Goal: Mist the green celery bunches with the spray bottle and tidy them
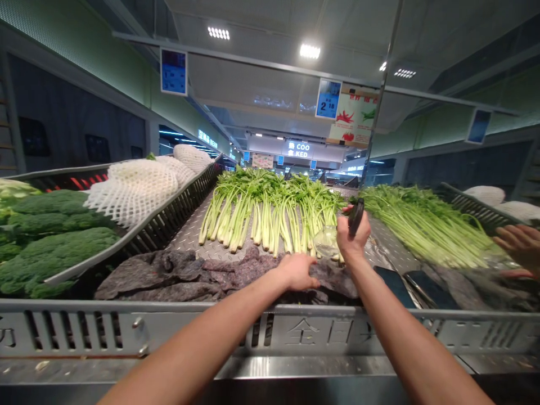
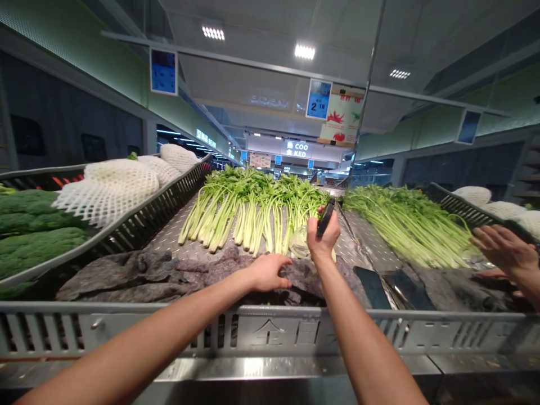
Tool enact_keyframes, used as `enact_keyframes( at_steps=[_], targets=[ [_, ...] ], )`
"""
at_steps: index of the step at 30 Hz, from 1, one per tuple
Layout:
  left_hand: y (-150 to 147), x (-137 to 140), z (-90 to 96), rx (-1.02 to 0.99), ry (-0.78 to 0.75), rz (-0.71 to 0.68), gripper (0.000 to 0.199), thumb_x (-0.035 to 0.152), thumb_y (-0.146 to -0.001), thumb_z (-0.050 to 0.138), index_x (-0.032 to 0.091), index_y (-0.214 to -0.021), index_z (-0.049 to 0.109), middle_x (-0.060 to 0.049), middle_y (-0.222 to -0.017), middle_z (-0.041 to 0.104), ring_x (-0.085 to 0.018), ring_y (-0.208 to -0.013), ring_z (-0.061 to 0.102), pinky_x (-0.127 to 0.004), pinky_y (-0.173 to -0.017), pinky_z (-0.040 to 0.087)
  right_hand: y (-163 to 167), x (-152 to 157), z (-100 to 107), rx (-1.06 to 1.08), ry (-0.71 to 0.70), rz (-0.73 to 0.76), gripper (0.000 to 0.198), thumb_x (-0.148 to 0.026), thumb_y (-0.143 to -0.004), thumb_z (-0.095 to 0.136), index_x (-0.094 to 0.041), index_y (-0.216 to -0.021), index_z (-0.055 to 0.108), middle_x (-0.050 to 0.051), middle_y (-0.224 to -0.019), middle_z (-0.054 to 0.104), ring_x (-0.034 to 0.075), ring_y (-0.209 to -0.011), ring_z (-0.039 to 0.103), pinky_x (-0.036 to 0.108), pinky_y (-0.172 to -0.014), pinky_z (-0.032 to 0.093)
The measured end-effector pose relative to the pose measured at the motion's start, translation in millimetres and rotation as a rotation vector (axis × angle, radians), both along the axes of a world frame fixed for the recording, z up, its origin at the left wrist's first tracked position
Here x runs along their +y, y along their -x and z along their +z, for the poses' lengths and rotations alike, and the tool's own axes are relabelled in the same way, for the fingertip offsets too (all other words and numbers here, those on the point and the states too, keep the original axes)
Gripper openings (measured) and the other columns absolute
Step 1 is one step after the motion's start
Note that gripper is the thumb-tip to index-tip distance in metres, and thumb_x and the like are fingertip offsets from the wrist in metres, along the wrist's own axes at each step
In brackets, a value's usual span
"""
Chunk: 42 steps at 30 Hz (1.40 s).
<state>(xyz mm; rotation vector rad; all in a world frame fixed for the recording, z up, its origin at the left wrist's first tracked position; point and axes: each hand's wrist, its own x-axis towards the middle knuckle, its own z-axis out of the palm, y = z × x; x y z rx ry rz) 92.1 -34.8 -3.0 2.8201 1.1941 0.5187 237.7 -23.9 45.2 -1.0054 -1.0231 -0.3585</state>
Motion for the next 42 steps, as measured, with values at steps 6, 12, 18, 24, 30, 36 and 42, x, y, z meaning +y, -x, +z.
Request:
enact_keyframes(
  at_steps=[6,12,18,24,30,36,42],
  targets=[
    [-24,-2,-10.0,0.228,-0.16,-0.029,0.022,0.028,-0.074,0.044,0.017,-0.072,0.063,-0.008,-0.079,0.067,-0.022,-0.08,0.06,-0.037,-0.079,0.04,19,5,10,-0.077,-0.069,0.103,0.033,-0.028,-0.063,0.042,-0.016,-0.092,0.05,0.004,-0.088,0.058,0.015,-0.072,0.054,0.026,-0.07,0.04],
    [9,-16,2.0,0.138,-0.118,0.056,0.052,0.049,-0.055,0.061,0.021,-0.099,0.056,-0.009,-0.103,0.059,-0.027,-0.098,0.052,-0.037,-0.079,0.043,25,10,-15,-0.054,-0.009,0.101,0.028,-0.027,-0.06,0.046,-0.016,-0.085,0.054,0.003,-0.082,0.059,0.016,-0.069,0.054,0.028,-0.07,0.04],
    [61,-4,12.4,-0.086,0.132,0.379,0.02,0.024,-0.065,0.052,0.016,-0.08,0.063,-0.01,-0.086,0.065,-0.025,-0.084,0.059,-0.034,-0.073,0.044,13,6,-25,0.012,0.047,0.076,0.029,-0.027,-0.059,0.048,-0.017,-0.086,0.055,0.002,-0.079,0.06,0.016,-0.065,0.053,0.029,-0.068,0.04],
    [55,0,4.0,-0.182,0.254,0.24,0.023,0.03,-0.069,0.051,0.019,-0.084,0.064,0.001,-0.079,0.066,-0.013,-0.071,0.06,-0.019,-0.063,0.044,0,9,-35,0.066,0.051,0.052,0.029,-0.027,-0.059,0.048,-0.016,-0.084,0.055,0.004,-0.08,0.059,0.018,-0.071,0.054,0.029,-0.071,0.04],
    [41,-18,-4.0,0.343,0.36,0.027,0.03,0.014,-0.058,0.058,0.022,-0.086,0.065,-0.005,-0.092,0.064,-0.025,-0.087,0.057,-0.031,-0.07,0.045,-7,11,-41,0.077,0.114,0.037,0.029,-0.029,-0.058,0.048,-0.017,-0.083,0.056,0.004,-0.08,0.06,0.019,-0.073,0.054,0.03,-0.073,0.039],
    [65,-11,6.4,0.457,0.03,0.274,0.036,0.007,-0.064,0.053,0.018,-0.099,0.06,-0.016,-0.11,0.053,-0.03,-0.104,0.048,-0.044,-0.083,0.039,-9,7,-40,0.105,0.135,0.02,0.029,-0.03,-0.058,0.047,-0.018,-0.083,0.057,0.003,-0.076,0.059,0.018,-0.07,0.054,0.029,-0.07,0.039],
    [91,-7,15.5,0.478,-0.008,0.355,0.035,0.013,-0.067,0.05,0.017,-0.101,0.058,-0.016,-0.108,0.054,-0.031,-0.102,0.049,-0.044,-0.081,0.04,-11,7,-40,0.139,0.139,0.016,0.028,-0.029,-0.058,0.048,-0.017,-0.081,0.057,0.002,-0.072,0.058,0.018,-0.066,0.053,0.03,-0.069,0.039]
  ],
)
